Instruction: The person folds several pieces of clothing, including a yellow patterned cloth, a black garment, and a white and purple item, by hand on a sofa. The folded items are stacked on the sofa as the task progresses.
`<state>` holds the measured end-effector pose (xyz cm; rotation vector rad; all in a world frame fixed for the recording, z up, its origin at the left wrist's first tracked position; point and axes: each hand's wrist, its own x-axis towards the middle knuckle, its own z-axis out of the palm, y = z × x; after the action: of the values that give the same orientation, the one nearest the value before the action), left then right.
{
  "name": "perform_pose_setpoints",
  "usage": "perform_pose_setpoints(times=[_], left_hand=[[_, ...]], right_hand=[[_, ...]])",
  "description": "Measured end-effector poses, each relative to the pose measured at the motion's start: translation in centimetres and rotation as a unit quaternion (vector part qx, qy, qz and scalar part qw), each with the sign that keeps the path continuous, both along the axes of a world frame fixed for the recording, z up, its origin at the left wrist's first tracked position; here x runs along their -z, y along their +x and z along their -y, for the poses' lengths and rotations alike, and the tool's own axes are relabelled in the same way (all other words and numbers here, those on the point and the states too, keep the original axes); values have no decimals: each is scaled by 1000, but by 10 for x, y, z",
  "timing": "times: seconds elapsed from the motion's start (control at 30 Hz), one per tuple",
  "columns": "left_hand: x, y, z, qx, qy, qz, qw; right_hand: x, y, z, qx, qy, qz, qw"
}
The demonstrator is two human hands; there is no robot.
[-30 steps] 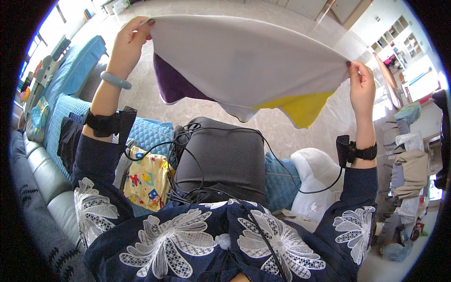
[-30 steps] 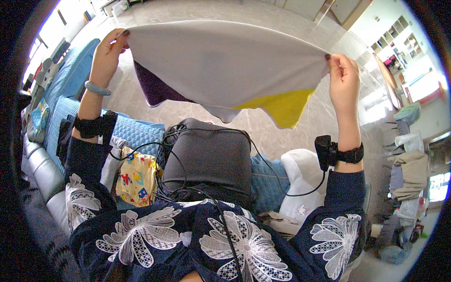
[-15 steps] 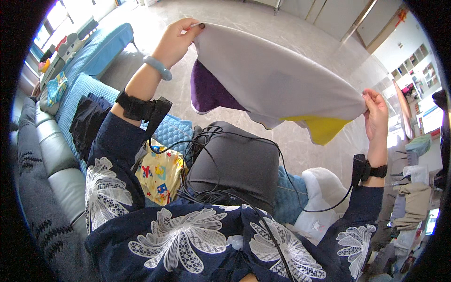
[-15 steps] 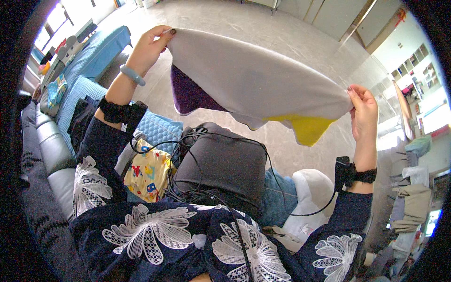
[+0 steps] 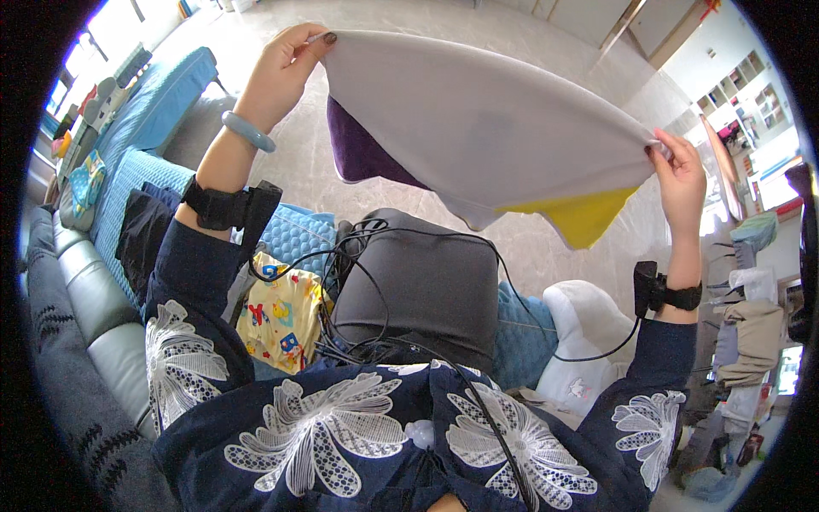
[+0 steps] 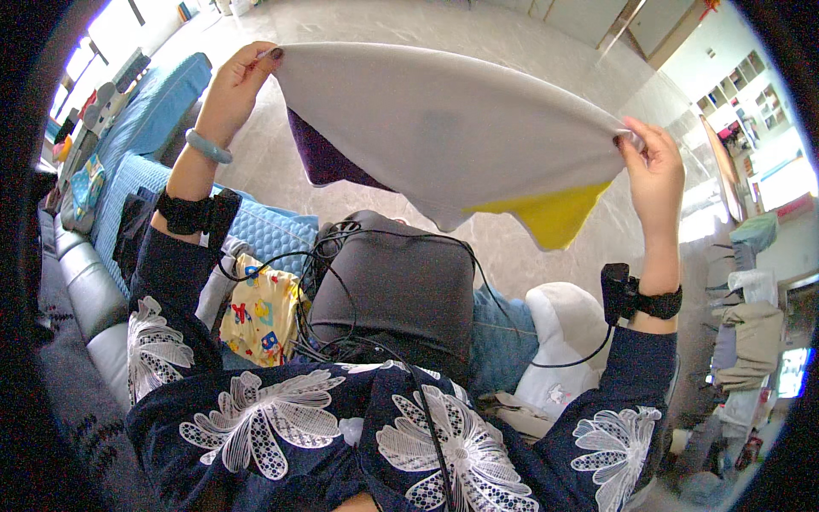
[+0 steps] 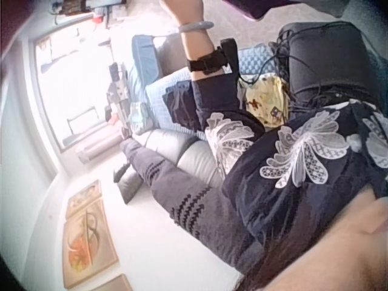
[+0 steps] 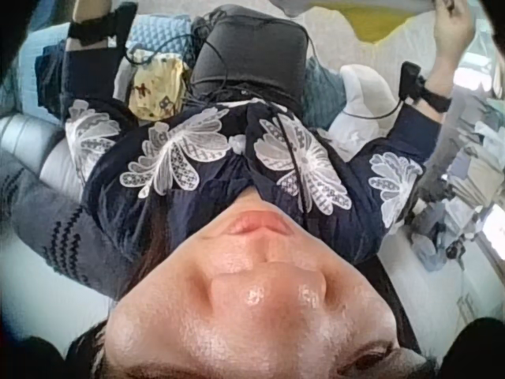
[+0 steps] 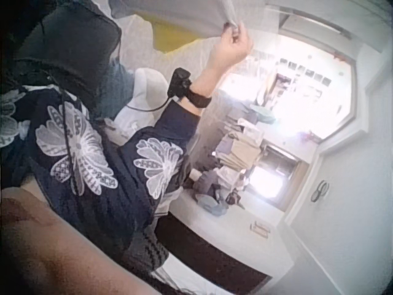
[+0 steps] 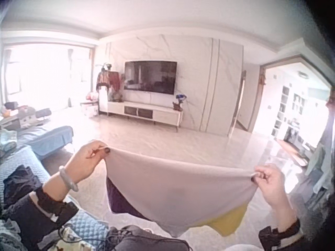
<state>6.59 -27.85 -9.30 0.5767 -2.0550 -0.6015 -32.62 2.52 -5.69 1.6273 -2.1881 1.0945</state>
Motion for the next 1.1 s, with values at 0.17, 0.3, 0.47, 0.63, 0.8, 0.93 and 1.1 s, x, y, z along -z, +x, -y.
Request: perform_pose_setpoints(times=[0.17,0.3,0.47,0.63,0.8,0.93,1.1], left_hand=[[-2,-2,-16,-57,-68,-57,994],[-3,1,-44,-206,-292,-143,923],[9,40,-52,29,-226,-377,898],[-31,-90,-90,276,-113,-305,904],[-21,-116,-113,341,-16,-300,891],[-12,-113,-115,337,3,-306,890],[-17,-96,-124,304,58,-260,915]], right_hand=[[-8,25,-3,49,-27,-219,974],[-26,41,-38,97,-153,-351,919],[-38,108,-24,-36,-445,-191,874],[-10,149,75,-354,-280,211,867],[-9,190,100,-429,-272,217,834],[-4,182,104,-410,-225,202,860],[-3,167,106,-347,-223,71,908]])
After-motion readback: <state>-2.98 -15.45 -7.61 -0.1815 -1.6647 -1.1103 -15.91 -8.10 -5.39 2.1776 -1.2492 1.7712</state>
